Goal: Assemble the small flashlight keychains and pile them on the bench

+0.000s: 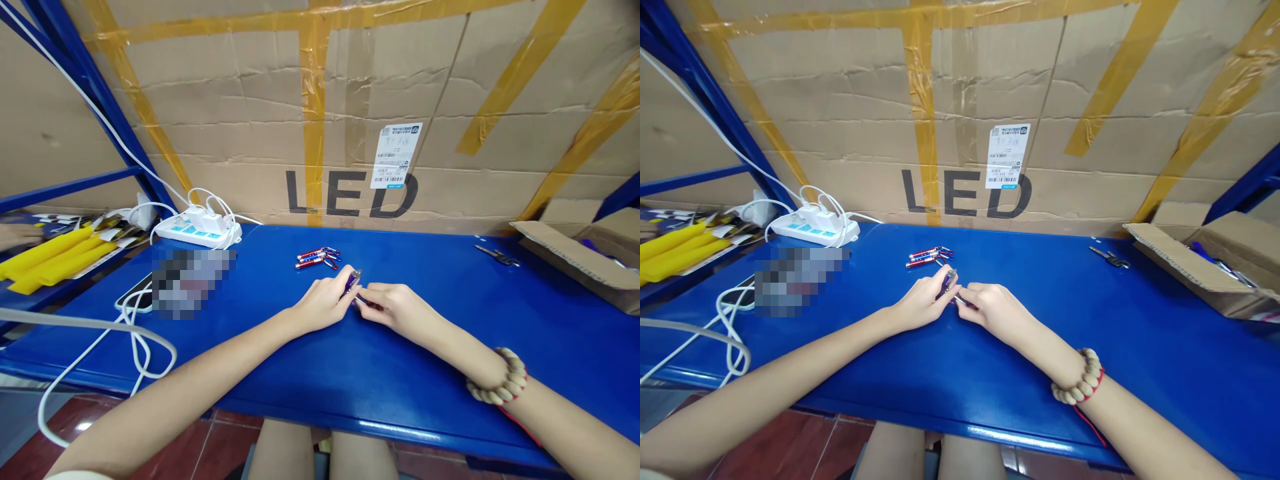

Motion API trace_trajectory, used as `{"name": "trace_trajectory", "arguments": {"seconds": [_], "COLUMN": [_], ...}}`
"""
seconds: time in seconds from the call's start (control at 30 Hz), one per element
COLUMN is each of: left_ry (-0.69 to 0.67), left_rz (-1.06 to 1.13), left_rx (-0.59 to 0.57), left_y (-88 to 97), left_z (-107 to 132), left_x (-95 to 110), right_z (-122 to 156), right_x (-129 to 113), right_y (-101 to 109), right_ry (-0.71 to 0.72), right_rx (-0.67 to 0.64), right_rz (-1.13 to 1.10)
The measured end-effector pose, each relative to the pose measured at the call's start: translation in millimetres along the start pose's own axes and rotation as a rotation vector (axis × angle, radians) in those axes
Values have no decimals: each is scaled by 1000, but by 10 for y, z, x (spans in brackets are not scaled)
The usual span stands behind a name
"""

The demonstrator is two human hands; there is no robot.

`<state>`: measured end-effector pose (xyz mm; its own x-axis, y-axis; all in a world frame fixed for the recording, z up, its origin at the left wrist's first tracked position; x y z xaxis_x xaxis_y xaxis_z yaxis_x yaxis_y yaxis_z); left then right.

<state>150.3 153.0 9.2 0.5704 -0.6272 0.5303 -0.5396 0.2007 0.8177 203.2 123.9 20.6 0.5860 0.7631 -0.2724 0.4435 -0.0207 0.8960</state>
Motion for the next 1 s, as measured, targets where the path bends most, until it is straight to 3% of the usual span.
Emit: {"name": "trace_trajectory", "arguments": {"seconds": [0.33,0.5,0.67,1.0], "left_ry": [63,93,58,51], "left_rz": [179,116,-13,-150], "left_rx": [112,-4,-95,-106], "left_y": [112,62,-22,-36], "left_z": [1,5,-3,-8], "left_x": [-70,-41,35,49], "right_z": [0,46,78,51], "right_x": [50,131,76,48], "right_y": [156,446,559,484], "right_ry": [-11,-91,-118,-96], "right_rx": [83,282,385,307], "right_rz": [58,151,218,237]}}
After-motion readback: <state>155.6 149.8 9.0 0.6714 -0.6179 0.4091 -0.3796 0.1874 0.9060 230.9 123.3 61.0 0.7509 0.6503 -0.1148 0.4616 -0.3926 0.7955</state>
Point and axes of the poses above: each hand's wrist, its own z-axis away from the middle knuckle, its own y-axis out of the back of the hand, x = y × z, the point moved 10 cm from there along -z, towards the middle knuckle, and after that the axes turned 1 degree about -x, right-handed, at the moved point
